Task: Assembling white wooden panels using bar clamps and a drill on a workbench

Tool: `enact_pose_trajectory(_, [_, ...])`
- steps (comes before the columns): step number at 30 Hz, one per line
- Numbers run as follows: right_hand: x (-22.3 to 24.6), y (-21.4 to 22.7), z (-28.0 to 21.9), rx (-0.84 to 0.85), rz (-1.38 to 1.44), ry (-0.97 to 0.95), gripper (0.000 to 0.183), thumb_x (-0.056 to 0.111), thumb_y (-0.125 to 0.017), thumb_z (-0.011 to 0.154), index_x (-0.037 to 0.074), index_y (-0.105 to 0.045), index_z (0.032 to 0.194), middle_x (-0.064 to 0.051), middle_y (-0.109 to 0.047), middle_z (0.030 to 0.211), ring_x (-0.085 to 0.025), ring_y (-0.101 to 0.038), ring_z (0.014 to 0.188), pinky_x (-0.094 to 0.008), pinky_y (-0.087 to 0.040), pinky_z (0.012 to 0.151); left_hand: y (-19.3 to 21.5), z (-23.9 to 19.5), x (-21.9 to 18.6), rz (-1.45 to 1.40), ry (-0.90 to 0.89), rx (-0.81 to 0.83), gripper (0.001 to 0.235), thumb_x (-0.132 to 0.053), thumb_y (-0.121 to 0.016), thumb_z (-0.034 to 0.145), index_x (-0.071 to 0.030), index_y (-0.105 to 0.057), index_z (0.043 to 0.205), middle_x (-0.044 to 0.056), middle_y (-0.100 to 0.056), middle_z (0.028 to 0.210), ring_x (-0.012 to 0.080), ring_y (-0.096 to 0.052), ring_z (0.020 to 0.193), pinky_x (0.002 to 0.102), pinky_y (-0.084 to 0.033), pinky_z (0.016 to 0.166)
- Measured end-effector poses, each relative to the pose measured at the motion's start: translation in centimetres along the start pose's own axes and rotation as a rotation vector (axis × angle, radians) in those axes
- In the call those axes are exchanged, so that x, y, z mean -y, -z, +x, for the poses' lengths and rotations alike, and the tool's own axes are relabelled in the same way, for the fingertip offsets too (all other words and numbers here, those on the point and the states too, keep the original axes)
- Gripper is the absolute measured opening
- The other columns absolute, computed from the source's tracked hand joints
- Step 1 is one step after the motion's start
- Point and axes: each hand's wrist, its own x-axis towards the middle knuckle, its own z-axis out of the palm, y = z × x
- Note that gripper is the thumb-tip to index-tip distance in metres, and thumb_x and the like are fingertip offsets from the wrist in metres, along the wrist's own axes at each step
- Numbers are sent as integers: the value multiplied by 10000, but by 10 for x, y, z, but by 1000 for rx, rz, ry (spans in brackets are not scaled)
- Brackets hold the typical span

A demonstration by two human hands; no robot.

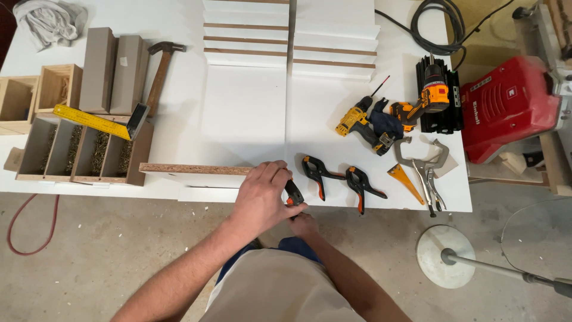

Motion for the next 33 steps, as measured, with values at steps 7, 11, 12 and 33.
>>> enact_pose_trajectory(7, [3,20,7,75,35,-36,360,423,-573,907,122,-761,848,-86,-666,679,-285,-703,650,-419,-591,599,2,1,1,-8,-5,1,639,-474,-944,591,-31,-712,989,135,-690,1051,322,-678,1038,429,-543,885])
enact_pose_trajectory(11, [4,31,10,145,74,-70,383,436,-554,920,118,-762,874,-90,-678,713,-290,-706,685,-423,-591,631,2,1,1,-11,-8,11,640,-463,-948,590,-26,-713,994,147,-691,1048,333,-680,1032,439,-548,883])
enact_pose_trajectory(12, [4,34,9,169,89,-83,390,440,-548,925,117,-762,883,-92,-681,724,-291,-707,696,-424,-591,642,2,1,1,-23,-4,27,633,-455,-948,599,-22,-715,997,154,-691,1047,341,-680,1034,444,-548,883])
enact_pose_trajectory(33, [9,84,28,460,261,-238,505,503,-462,987,99,-765,1003,-112,-735,883,-311,-723,857,-442,-591,790,-2,-3,5,-23,-15,-4,647,-488,-949,589,-36,-730,997,142,-695,1041,327,-683,1027,432,-548,873])
